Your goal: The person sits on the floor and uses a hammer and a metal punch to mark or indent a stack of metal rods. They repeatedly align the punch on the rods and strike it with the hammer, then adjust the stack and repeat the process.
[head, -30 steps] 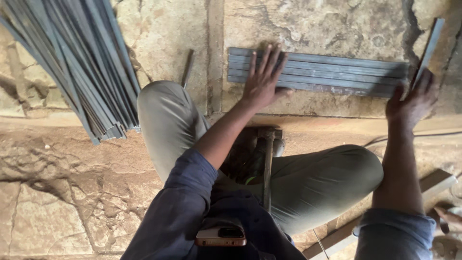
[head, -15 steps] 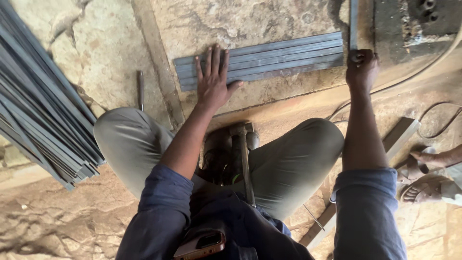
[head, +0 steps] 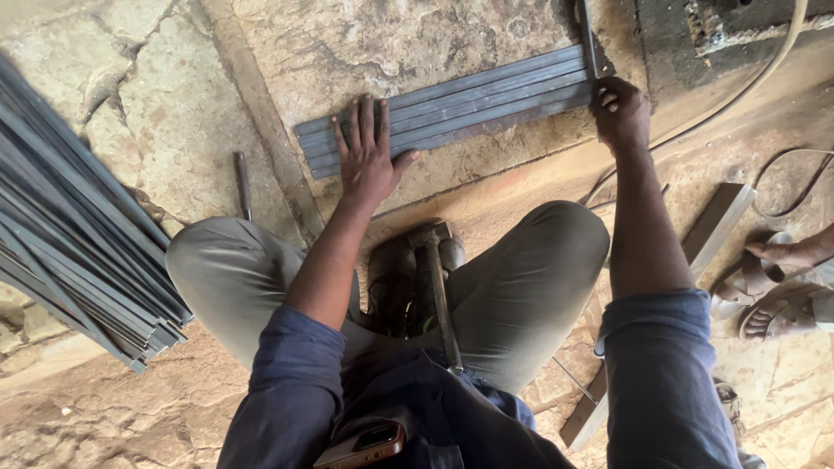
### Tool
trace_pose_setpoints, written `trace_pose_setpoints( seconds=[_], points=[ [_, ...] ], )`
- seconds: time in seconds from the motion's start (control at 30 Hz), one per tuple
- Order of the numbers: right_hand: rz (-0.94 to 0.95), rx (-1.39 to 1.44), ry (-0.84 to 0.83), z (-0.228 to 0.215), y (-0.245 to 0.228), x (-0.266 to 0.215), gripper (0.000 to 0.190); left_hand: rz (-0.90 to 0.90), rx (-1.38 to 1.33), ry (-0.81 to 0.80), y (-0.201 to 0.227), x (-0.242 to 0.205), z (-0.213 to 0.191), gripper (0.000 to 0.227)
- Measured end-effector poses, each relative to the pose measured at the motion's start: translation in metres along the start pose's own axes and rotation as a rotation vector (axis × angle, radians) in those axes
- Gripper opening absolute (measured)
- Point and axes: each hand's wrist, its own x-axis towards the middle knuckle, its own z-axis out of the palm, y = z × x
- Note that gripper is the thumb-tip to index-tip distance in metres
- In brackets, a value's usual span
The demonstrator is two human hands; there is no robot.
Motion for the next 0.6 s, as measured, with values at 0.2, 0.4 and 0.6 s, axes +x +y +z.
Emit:
trace_pose_setpoints(
  seconds=[0.2,0.4,0.6],
  points=[
    [0.012,-0.038,-0.007,-0.0007,-0.0049,0.0033,0.022,0.001,0.009,-0.006,-0.0021,0.0012,0.0053,0.108],
    [-0.034,-0.086,-0.026,-0.0019,-0.0043,0.0042,0.02,-0.021,0.018,-0.043,0.002,-0.0002,-0.001,0.104],
    [-0.048,-0.078,-0.036,-0.0025,-0.0005,0.0037,0.02,-0.014,0.037,-0.034,0.0041,-0.0004,-0.0039,0.103]
  ],
)
